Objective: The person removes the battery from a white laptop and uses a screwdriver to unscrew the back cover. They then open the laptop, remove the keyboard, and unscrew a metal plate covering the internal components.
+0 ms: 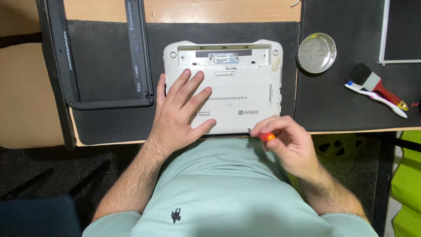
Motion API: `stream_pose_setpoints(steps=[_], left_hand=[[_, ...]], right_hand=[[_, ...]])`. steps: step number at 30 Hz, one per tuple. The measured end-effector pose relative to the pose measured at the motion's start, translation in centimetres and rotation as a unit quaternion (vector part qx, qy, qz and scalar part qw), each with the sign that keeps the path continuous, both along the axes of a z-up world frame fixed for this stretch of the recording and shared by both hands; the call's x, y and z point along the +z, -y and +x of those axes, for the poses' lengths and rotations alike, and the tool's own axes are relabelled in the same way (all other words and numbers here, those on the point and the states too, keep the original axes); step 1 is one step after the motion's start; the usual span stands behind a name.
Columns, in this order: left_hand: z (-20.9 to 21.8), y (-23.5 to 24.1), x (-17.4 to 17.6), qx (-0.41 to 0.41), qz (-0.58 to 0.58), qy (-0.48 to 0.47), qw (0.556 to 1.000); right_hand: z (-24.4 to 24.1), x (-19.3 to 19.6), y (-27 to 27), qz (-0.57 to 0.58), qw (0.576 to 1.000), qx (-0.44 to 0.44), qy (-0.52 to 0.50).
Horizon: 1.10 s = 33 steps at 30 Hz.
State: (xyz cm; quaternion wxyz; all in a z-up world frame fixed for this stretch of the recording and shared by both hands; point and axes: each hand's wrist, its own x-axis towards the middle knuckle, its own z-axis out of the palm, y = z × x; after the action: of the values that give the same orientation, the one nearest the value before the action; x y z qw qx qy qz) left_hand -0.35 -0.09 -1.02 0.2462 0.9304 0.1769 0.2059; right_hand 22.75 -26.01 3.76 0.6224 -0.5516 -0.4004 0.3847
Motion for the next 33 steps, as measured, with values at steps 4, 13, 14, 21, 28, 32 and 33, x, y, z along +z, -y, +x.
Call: stream_pose_setpoints(steps=[4, 13, 14, 21, 28, 32, 33], left_hand=[[0.0, -0.1, 0.2, -0.005, -0.006, -0.001, 1.0], [0.1, -0.1, 0.3, -0.007, -0.007, 0.003, 1.0], [0.1, -0.1, 0.3, -0.006, -0.007, 0.0, 1.0], [0.1, -0.1, 0.3, -0.007, -0.009, -0.003, 1.0], [0.1, -0.2, 0.2, -0.009, -0.004, -0.001, 1.0], [0.2, -0.2, 0.2, -0.007, 0.006, 0.001, 1.0], [0.1, -0.2, 0.2, -0.005, 0.005, 0.001, 1.0]], right_hand=[[0.0, -0.2, -0.1, -0.003, 1.0, 0.01, 0.018], [-0.4, -1.0, -0.2, 0.007, 0.999, -0.01, 0.048], [-0.5, -1.1, -0.1, 0.006, 0.999, -0.013, 0.031], [-0.3, -0.8, -0.2, 0.017, 0.995, -0.053, 0.078], [-0.4, -1.7, 0.3, 0.032, 0.995, -0.079, 0.044], [2.2, -1.2, 0.6, 0.027, 0.99, -0.123, 0.069], [3.2, -1.0, 0.6, 0.02, 0.985, -0.15, 0.086]])
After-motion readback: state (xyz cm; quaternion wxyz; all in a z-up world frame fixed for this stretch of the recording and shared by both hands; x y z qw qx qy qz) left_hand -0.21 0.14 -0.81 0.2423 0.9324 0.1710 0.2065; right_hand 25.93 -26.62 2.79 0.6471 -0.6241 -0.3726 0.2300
